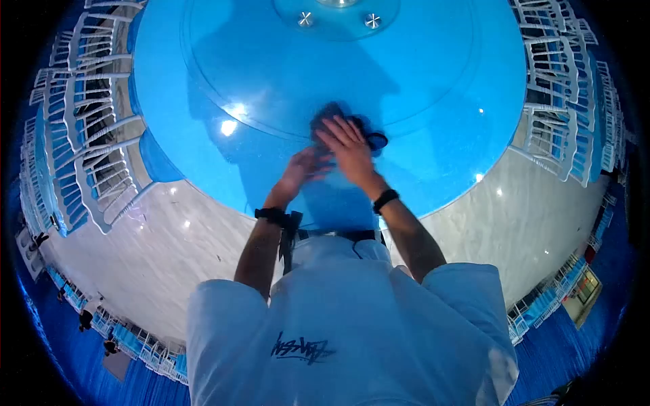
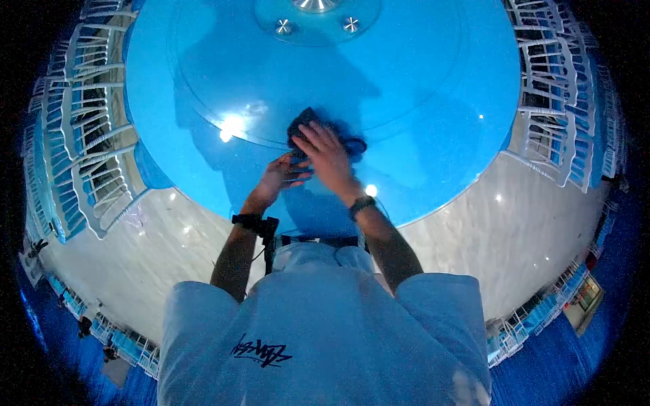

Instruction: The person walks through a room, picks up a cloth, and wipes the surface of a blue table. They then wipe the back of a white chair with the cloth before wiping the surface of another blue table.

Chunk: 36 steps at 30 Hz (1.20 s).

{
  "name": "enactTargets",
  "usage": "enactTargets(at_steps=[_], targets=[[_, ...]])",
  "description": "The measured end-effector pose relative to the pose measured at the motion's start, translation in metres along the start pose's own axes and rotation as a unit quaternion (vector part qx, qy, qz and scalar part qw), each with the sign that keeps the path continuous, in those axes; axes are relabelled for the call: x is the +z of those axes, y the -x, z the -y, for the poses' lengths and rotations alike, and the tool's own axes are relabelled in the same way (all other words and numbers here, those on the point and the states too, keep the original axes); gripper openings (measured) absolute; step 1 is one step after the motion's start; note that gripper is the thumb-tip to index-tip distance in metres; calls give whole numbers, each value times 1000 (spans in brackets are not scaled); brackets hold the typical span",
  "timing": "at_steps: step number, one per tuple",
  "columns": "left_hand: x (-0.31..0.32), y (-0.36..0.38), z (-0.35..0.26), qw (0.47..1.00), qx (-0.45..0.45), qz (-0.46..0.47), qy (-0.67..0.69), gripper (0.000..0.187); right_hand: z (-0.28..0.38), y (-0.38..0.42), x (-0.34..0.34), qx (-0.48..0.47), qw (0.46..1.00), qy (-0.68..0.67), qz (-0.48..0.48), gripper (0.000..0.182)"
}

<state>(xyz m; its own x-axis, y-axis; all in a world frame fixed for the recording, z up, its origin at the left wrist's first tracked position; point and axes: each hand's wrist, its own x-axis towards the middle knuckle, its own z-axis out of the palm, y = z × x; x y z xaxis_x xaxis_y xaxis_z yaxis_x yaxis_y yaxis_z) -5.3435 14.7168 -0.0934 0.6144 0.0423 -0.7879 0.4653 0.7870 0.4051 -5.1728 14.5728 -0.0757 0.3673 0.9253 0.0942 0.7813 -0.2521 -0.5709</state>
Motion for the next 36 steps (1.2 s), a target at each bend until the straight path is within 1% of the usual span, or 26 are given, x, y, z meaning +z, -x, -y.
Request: enactTargets(at_steps=[1,2,3,5,7,8,11,12,14,16,17,18,19,20,23,24,26,27,28,29,31,32,33,34,35,36], targets=[[-12,2,-5,999,41,-23,-6,51,-21,9,-19,-18,999,29,18,65],[-28,3,-13,995,83,-47,-12,50,-42,25,-32,5,998,54,45,62],[-45,5,-20,990,122,-71,-19,50,-61,40,-42,22,999,37,3,60],[-79,4,-45,963,190,-187,34,42,-91,56,-71,73,994,63,-45,53],[-86,0,-78,928,242,-281,22,35,-118,60,-78,113,988,71,-83,44],[-95,-10,-79,924,270,-271,29,34,-127,59,-76,125,981,88,-117,43],[-73,-40,-47,918,239,-312,-59,37,-142,42,-48,192,935,139,-264,39],[-58,-43,-35,920,240,-309,-5,38,-142,31,-34,216,909,155,-321,38],[-29,-48,-14,921,246,-289,85,39,-135,12,3,235,898,43,-368,45],[10,-45,6,932,231,-240,145,41,-90,-10,15,236,911,76,-330,52],[30,-38,11,940,214,-206,169,42,-50,-26,7,224,923,162,-268,55],[34,-43,23,949,211,-178,153,39,-28,-32,15,232,931,148,-241,56],[28,-65,46,954,232,-190,1,38,-13,-38,21,239,937,134,-218,56],[18,-96,76,937,249,-196,-150,37,0,-38,25,221,948,111,-202,56],[16,-60,63,986,166,-11,-27,25,-2,-20,18,133,978,95,-128,53],[8,-57,57,989,146,13,15,22,-18,-10,3,91,986,94,-101,52],[-23,-47,40,990,130,-42,39,24,-57,9,-34,-2,995,93,-48,50],[-42,-41,19,984,134,-118,20,29,-68,21,-49,-2,992,120,-43,51],[-61,-34,-2,972,135,-193,0,35,-77,26,-68,14,992,114,-47,47],[-78,-21,-22,953,180,-240,34,38,-93,36,-75,47,990,119,-59,45],[-99,-7,-63,914,244,-316,73,40,-122,50,-69,102,972,143,-156,43],[-105,-8,-77,905,269,-325,52,42,-132,49,-60,143,956,152,-204,42],[-104,-12,-84,891,294,-338,67,40,-141,46,-47,183,937,160,-252,42],[-102,-18,-82,895,297,-331,42,36,-142,40,-38,221,913,167,-299,42],[-106,-26,-75,897,300,-324,15,33,-134,33,-32,255,898,184,-307,42],[-105,-38,-63,898,295,-326,38,30,-124,23,-23,287,883,199,-315,42]])
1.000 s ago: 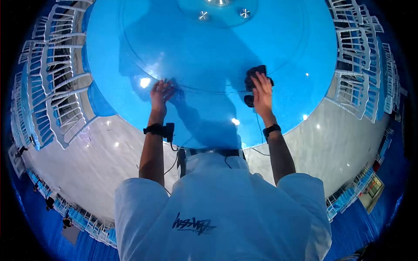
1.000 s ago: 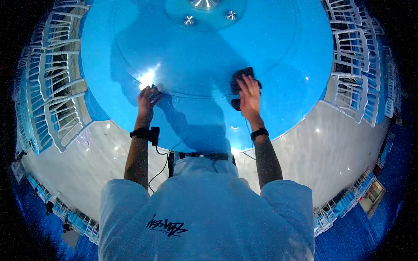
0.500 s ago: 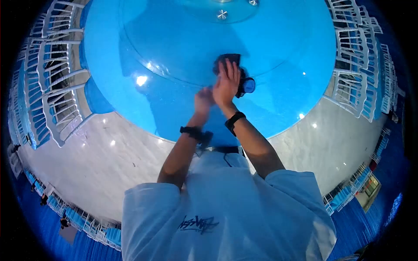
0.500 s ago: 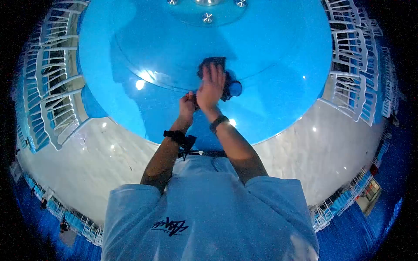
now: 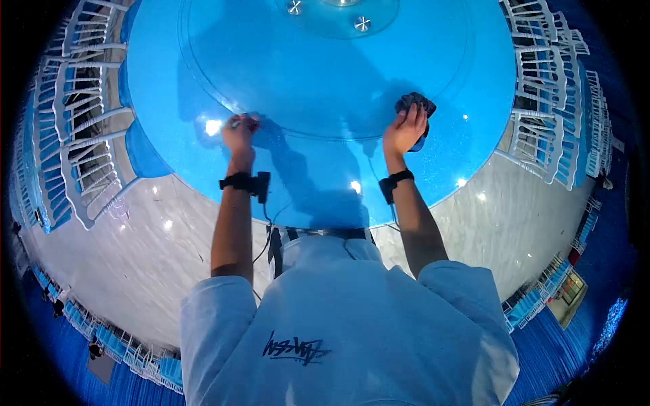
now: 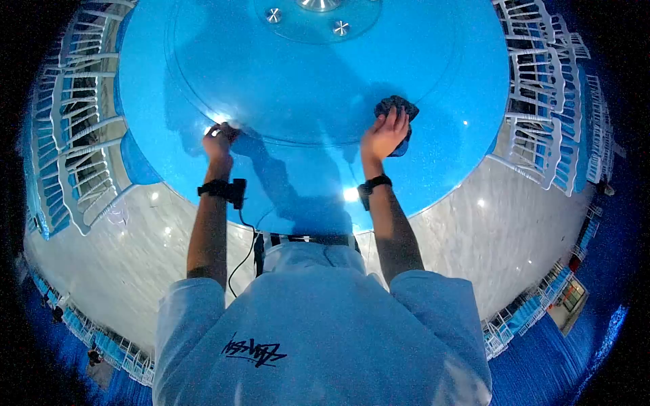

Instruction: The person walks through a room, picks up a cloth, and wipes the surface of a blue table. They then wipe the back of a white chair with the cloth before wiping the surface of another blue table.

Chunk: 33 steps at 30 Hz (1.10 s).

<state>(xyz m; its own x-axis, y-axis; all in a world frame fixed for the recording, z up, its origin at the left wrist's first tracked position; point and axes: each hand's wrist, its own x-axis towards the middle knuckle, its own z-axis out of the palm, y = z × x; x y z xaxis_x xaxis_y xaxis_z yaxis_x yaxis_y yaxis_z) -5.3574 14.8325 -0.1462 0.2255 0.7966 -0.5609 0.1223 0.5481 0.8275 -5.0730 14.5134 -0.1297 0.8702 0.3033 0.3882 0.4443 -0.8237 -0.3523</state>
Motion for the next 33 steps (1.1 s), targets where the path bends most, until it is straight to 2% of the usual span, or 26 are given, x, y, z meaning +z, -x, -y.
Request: enactTargets(at_steps=[1,2,4,5,6,8,10,11,14,17,19,21,24,27,28,30,32,33], targets=[[8,0,16,1000,-12,-8,18,27,18,4,7,30,999,24,-10,42],[21,20,15,999,15,-23,25,27,27,21,27,20,989,-137,-45,42],[35,42,30,994,7,-16,104,25,78,32,1,-67,996,-43,34,44],[39,49,43,992,9,-5,125,25,94,43,4,-106,990,-73,54,50],[46,63,43,993,-4,11,116,25,119,60,-1,-94,989,-64,95,53],[60,96,32,994,-28,43,94,27,163,82,-14,-95,978,-85,164,53],[62,109,48,994,-54,80,43,26,186,99,-24,-143,961,-138,194,47],[64,109,58,994,-71,81,6,23,189,101,-24,-167,950,-162,210,44],[44,96,65,975,-80,206,23,16,146,83,-31,-228,923,-151,272,45],[35,84,5,976,-142,120,113,23,74,49,-43,-326,889,-119,297,58],[7,44,1,979,-126,29,155,26,31,29,-55,-291,908,-73,293,55],[-17,2,2,985,-33,-29,166,23,-5,18,-52,-220,944,-97,224,44],[2,6,-34,991,2,-89,104,21,-18,7,-32,-144,982,-69,104,39],[33,22,-4,990,32,-136,-18,24,-6,9,5,8,998,-52,-27,38],[42,27,18,988,56,-140,35,26,-2,7,15,42,997,-43,-45,40],[63,47,42,979,89,-135,124,29,15,20,47,116,977,-159,-78,42],[83,74,57,969,103,-119,192,29,70,30,39,87,988,-122,-44,45],[87,83,68,970,79,-97,207,28,113,33,13,21,999,-24,9,46]])
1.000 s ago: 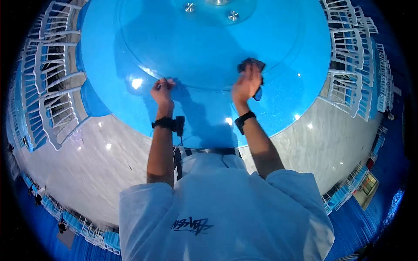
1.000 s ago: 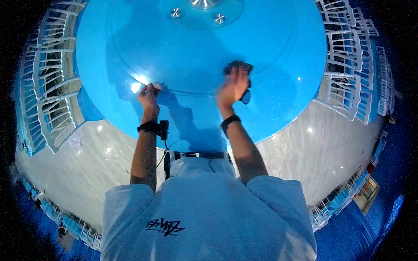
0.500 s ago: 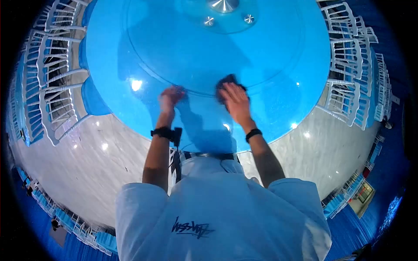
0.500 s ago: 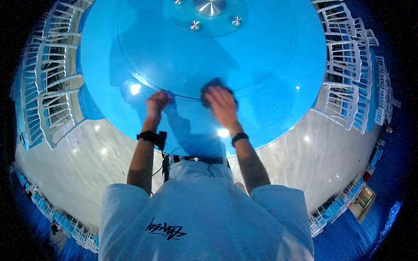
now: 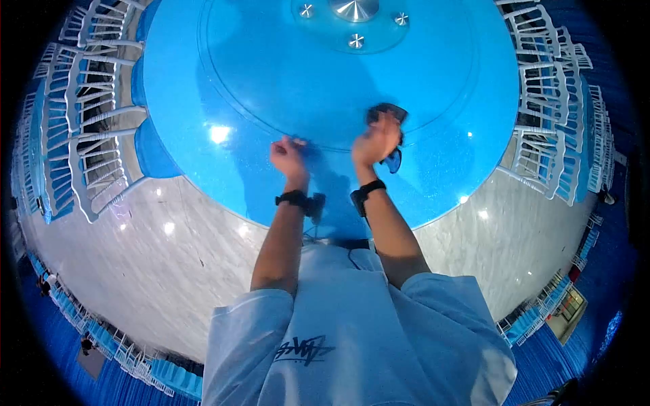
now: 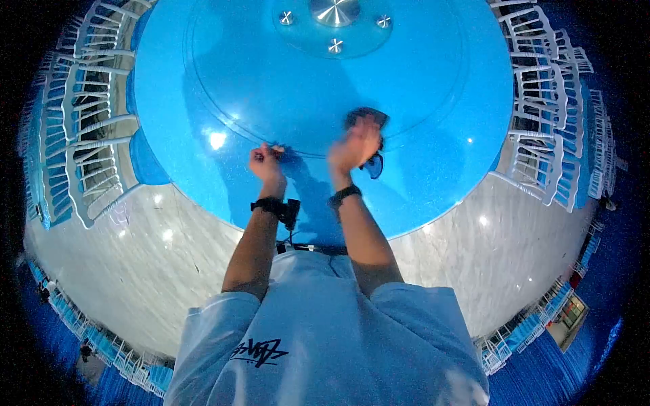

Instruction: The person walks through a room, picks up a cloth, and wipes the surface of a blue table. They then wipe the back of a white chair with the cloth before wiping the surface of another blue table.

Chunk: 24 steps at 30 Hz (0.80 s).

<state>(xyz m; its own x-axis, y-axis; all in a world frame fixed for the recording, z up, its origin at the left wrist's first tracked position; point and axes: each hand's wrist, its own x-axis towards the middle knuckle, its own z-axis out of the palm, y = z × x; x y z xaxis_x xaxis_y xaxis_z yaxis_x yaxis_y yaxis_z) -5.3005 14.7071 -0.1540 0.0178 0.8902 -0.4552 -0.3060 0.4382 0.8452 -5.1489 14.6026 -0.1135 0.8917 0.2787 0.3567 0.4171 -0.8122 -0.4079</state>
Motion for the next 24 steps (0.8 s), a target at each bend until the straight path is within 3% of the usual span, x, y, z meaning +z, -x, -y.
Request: enactTargets(at_steps=[2,3,6,8,12,15,19,21,22,24], targets=[[-2,24,11,997,-60,42,8,20,39,19,-1,-90,991,-34,88,54],[-14,29,29,994,-82,76,-5,13,65,28,-12,-113,976,-90,160,50],[-46,55,56,958,-165,214,-93,10,90,45,-5,-249,893,-232,295,38],[-58,73,63,926,-191,289,-150,10,93,46,-12,-292,838,-265,378,37],[-70,104,77,894,-174,350,-219,12,69,41,-20,-397,790,-202,421,38],[-80,115,74,884,-152,359,-260,17,52,32,-52,-363,795,-241,422,38],[-89,108,79,886,-53,352,-297,24,19,44,-68,-371,817,-211,388,35],[-90,100,26,841,-147,340,-394,16,-7,63,-62,-389,828,-183,360,33],[-106,101,18,869,-118,342,-338,17,-20,72,-66,-392,833,-176,350,33],[-127,92,-18,870,-63,327,-364,25,-38,81,-71,-390,830,-153,367,35]])
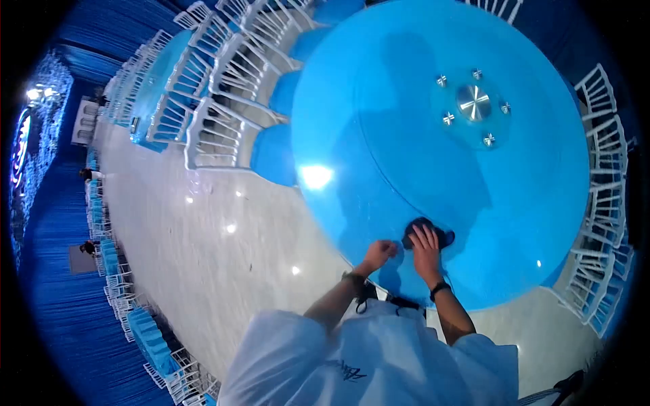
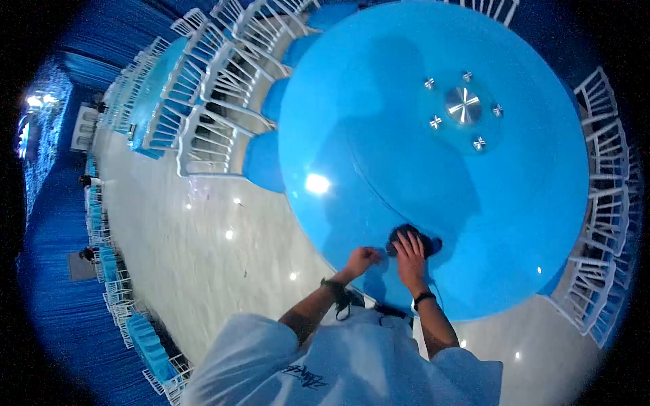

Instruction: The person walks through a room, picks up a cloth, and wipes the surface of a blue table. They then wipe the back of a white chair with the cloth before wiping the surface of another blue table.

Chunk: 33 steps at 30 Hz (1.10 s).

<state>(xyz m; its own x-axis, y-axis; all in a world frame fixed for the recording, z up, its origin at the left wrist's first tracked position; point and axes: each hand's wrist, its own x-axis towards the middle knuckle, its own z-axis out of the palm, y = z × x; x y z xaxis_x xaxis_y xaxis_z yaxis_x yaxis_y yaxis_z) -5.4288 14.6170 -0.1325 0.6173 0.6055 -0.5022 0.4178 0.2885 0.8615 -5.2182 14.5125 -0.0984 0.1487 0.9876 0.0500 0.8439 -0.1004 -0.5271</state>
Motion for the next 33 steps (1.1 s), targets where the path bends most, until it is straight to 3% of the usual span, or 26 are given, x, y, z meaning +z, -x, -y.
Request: enactTargets(at_steps=[2,4,6,7,8,10,11,13,14,16,17,18,19,20,22,23,26,27,29,30,31,32,33], targets=[[-45,23,11,997,-11,-48,59,33,2,6,-7,8,1000,-2,16,36],[-97,57,29,992,-36,-117,22,31,2,3,-6,2,1000,15,13,35],[-146,116,12,961,-92,-150,-216,29,12,5,-1,53,996,51,40,40],[-178,136,78,938,-13,-120,-325,34,15,5,4,80,994,61,37,43],[-197,168,62,928,-137,-97,-331,32,22,1,10,110,991,70,31,46],[-254,217,144,908,-169,-67,-377,35,43,-11,10,189,976,93,46,50],[-288,244,147,915,-177,25,-360,39,51,-22,21,210,969,126,25,51],[-325,288,186,931,-190,26,-312,33,55,-19,42,258,952,167,0,56],[-341,305,200,952,-197,15,-235,31,62,-25,48,285,938,197,9,58],[-388,352,233,978,-199,-25,54,27,67,-37,60,332,927,170,-35,58],[-391,354,246,985,-155,-32,-73,27,61,-43,73,379,916,129,-31,59],[-393,354,258,969,-115,-48,-215,27,50,-49,82,409,908,75,-51,61],[-389,360,233,932,-83,-75,-344,27,57,-60,83,481,875,23,-54,61],[-388,361,218,933,-96,-117,-327,27,7,-55,128,469,878,75,-54,61],[-384,372,217,928,-119,-202,-289,29,7,-50,138,427,894,72,-114,61],[-382,381,210,938,-109,-202,-260,30,34,-63,115,498,864,56,-48,58],[-374,403,232,954,-91,-192,-212,27,96,-80,83,544,837,-24,-49,70],[-367,414,229,953,-94,-175,-227,23,-23,-59,185,509,856,72,-53,72],[-356,432,243,944,-87,-195,-251,17,-11,-59,200,501,862,69,-9,70],[-346,437,283,936,-72,-180,-294,19,17,-73,193,575,808,-92,-86,72],[-341,443,296,925,-56,-166,-337,22,38,-86,191,630,718,-229,-188,73],[-338,449,309,912,-39,-154,-379,24,61,-96,191,624,756,-151,-128,74],[-332,458,326,932,-78,-183,-303,24,78,-100,203,612,785,-71,-66,75]])
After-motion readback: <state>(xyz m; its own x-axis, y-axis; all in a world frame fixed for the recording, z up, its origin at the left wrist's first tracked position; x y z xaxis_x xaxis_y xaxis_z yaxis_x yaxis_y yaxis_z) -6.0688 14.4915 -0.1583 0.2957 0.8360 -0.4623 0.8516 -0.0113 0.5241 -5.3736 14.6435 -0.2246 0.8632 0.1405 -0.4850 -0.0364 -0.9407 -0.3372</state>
